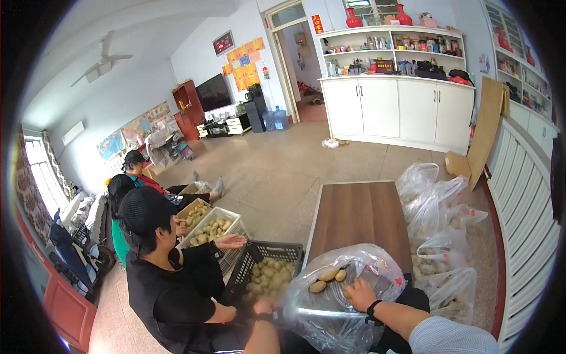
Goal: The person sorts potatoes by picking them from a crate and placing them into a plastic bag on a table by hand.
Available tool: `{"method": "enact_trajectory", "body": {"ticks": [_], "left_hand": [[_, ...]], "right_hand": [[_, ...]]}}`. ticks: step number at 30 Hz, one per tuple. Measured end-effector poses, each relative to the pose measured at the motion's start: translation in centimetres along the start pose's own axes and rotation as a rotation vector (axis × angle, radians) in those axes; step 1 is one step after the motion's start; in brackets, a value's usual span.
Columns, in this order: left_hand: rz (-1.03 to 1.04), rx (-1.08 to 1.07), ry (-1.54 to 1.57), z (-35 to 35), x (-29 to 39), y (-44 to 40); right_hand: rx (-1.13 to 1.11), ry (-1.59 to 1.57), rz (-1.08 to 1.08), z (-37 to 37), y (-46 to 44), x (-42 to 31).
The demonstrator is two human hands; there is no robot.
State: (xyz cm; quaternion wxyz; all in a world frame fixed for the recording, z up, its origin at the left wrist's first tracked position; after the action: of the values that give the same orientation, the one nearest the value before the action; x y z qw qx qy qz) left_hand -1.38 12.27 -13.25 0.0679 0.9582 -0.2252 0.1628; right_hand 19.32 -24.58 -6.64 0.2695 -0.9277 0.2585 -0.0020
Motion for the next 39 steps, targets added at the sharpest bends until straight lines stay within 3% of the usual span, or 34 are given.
{"method": "enact_trajectory", "body": {"ticks": [3,6,11,13,16,20,22,23,25,28,30,31,33,36,38,39], "left_hand": [[0.021,0.001,-0.028,-1.2,0.7,0.8],[0.056,0.003,-0.081,-2.6,1.5,1.8],[0.153,0.027,-0.179,-7.4,4.8,5.0],[0.172,0.107,-0.275,-6.2,3.8,4.3],[0.132,0.192,-0.001,-1.6,0.8,1.2],[0.084,0.47,0.773,5.0,-2.2,-2.2],[0.034,0.502,0.717,2.5,-0.6,-1.0],[-0.037,0.302,1.029,1.9,-0.1,-0.7],[-0.11,0.086,1.331,1.0,1.0,-0.2],[-0.131,0.012,1.39,-2.3,4.6,2.6],[-0.296,-0.172,1.421,-8.0,8.6,7.2],[-0.297,-0.173,1.421,-6.9,8.3,6.9],[0.214,-0.148,1.171,-5.9,8.5,6.6],[0.372,-0.209,1.024,-7.6,10.0,8.8],[-0.091,-0.559,1.199,-9.6,11.7,10.0],[-0.091,-0.559,1.198,-9.3,11.8,10.0]], "right_hand": [[-0.124,0.027,-0.088,0.6,0.4,-0.1],[-0.102,0.058,-0.163,0.5,0.7,-0.6],[-0.235,0.083,-0.171,-1.7,0.1,-2.3],[-0.258,0.087,-0.164,-1.7,0.1,-2.5],[-0.388,-0.148,-0.024,-0.8,0.4,-2.4],[-0.346,-0.154,-0.046,-2.1,0.0,-2.8],[-0.319,-0.175,-0.058,-1.8,0.0,-2.5],[-0.294,-0.219,-0.019,-1.5,-0.1,-2.3],[-0.268,-0.263,0.02,-0.8,-0.4,-2.1],[-0.163,-0.472,0.178,0.1,-0.9,-2.2],[-0.077,-0.632,0.314,0.2,-1.8,-2.7],[-0.077,-0.632,0.314,-1.3,-2.8,-3.7],[-0.199,-0.979,0.504,-3.8,-4.1,-5.5],[-0.168,-1.048,0.501,-3.0,-5.2,-6.9],[-0.189,-1.126,0.509,-4.0,-6.3,-8.4],[-0.208,-1.202,0.516,-4.4,-6.8,-9.1]]}}
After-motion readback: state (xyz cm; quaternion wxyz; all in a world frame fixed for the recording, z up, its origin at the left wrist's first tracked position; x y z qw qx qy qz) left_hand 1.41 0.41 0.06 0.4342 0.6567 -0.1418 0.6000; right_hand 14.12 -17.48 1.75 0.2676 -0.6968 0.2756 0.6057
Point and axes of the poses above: each hand's wrist, its own y-axis away from the middle knuckle, its own z-axis out of the palm, x = y × z, the point moved 2 cm from there along -y, towards the middle knuckle, and after that the axes turned 9 degrees about x, right-handed, at the moved point
